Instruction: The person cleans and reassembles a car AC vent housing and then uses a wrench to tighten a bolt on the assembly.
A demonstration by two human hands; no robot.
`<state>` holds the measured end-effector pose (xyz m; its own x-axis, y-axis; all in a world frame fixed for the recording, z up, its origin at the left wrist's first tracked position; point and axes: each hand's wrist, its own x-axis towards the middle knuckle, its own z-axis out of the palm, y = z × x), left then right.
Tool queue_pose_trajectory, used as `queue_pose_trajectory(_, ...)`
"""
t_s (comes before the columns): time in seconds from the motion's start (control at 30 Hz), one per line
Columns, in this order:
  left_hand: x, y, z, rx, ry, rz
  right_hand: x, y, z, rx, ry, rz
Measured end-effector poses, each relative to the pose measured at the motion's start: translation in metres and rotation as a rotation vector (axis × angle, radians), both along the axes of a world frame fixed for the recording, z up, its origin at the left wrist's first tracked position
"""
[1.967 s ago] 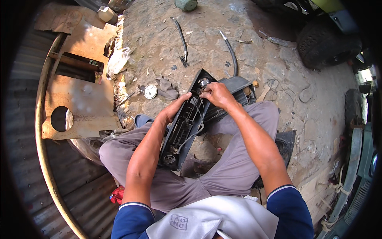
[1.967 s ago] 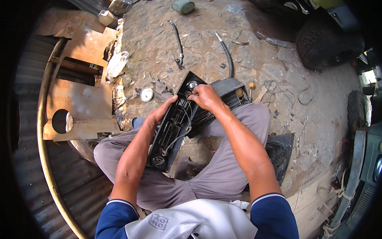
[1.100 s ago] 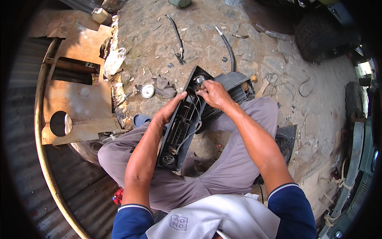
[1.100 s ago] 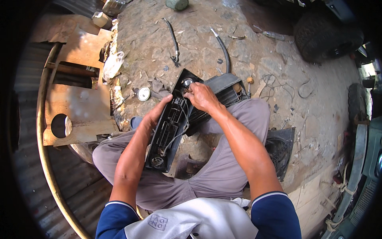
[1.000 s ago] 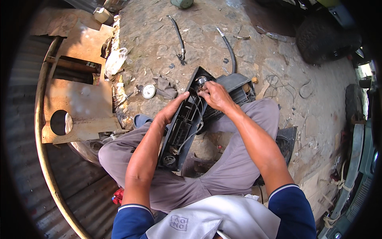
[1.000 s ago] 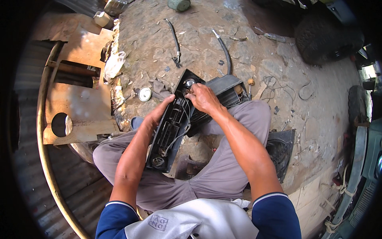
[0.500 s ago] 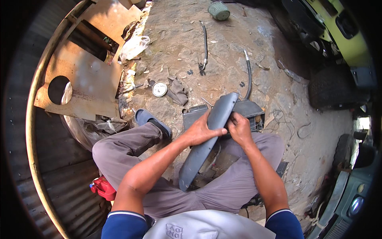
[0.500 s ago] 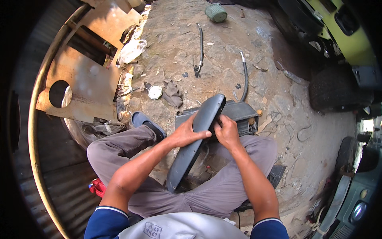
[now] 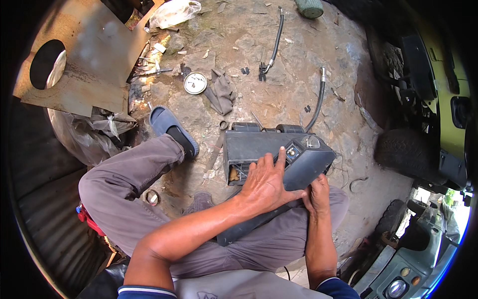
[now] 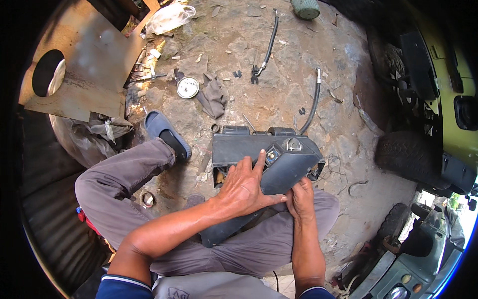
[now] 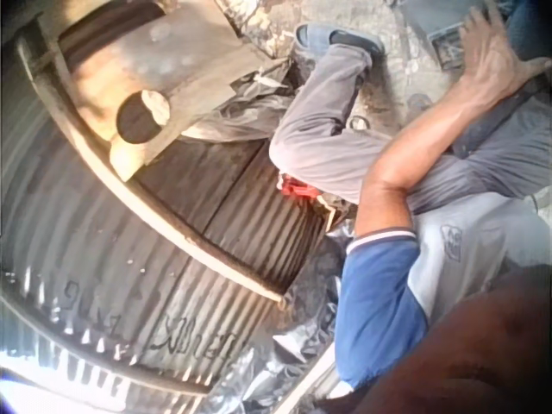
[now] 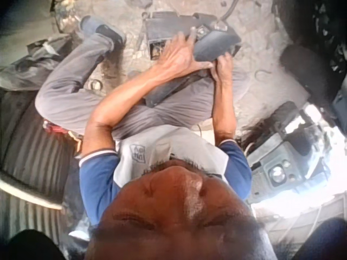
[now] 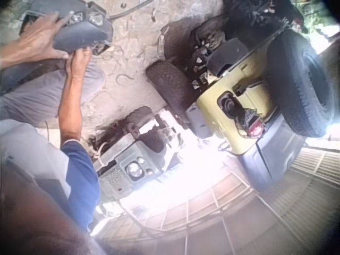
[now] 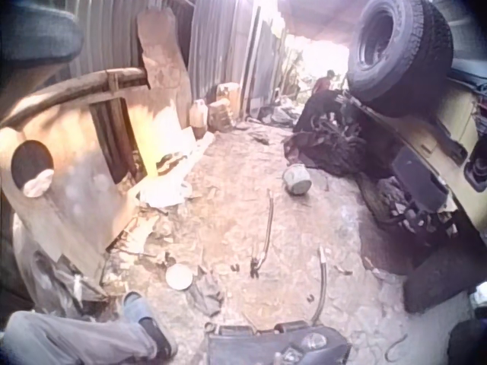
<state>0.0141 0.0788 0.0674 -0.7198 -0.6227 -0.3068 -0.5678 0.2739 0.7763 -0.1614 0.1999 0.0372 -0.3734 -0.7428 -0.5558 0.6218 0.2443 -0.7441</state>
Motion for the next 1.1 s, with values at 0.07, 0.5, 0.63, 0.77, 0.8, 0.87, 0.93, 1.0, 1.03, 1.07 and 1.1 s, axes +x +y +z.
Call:
queue_pose_trajectory(0.07, -0.004, -0.003, 0.000, 0.056, 0.007, -0.007, -0.001, -0.002, -0.003, -0.007, -0.018, -0.033)
queue_pose_trajectory(0.5, -0.048, -0.032, 0.002, 0.039, -0.037, 0.059, -0.006, -0.048, 0.000, -0.087, -0.136, -0.192)
queue_pose_trajectory(0.63, -0.057, -0.048, -0.006, 0.141, -0.097, 0.023, -0.010, -0.067, 0.017, -0.200, -0.261, -0.117)
queue_pose_trajectory(0.77, -0.059, -0.040, -0.014, 0.026, -0.093, -0.008, -0.011, -0.076, 0.016, 0.001, -0.042, -0.114)
queue_pose_trajectory(0.8, -0.056, -0.037, -0.015, -0.020, -0.082, -0.017, -0.013, -0.079, 0.012, 0.061, -0.017, -0.090)
queue_pose_trajectory(0.87, -0.053, -0.031, -0.016, -0.072, -0.069, -0.027, -0.014, -0.083, 0.008, 0.127, -0.009, -0.117)
queue_pose_trajectory(0.93, -0.049, -0.030, -0.017, -0.085, -0.074, -0.019, -0.013, -0.084, 0.004, 0.103, -0.024, -0.094)
queue_pose_trajectory(1.0, -0.045, -0.030, -0.019, -0.110, -0.052, -0.047, -0.014, -0.081, 0.002, 0.112, -0.026, -0.088)
queue_pose_trajectory(1.03, -0.043, -0.029, -0.020, -0.119, -0.042, -0.062, -0.013, -0.079, 0.001, 0.120, -0.028, -0.086)
queue_pose_trajectory(1.07, -0.041, -0.028, -0.022, -0.118, -0.047, -0.074, -0.011, -0.077, 0.000, 0.124, -0.034, -0.096)
queue_pose_trajectory(1.1, -0.040, -0.027, -0.023, -0.116, -0.048, -0.087, -0.009, -0.077, 0.004, 0.130, -0.036, -0.108)
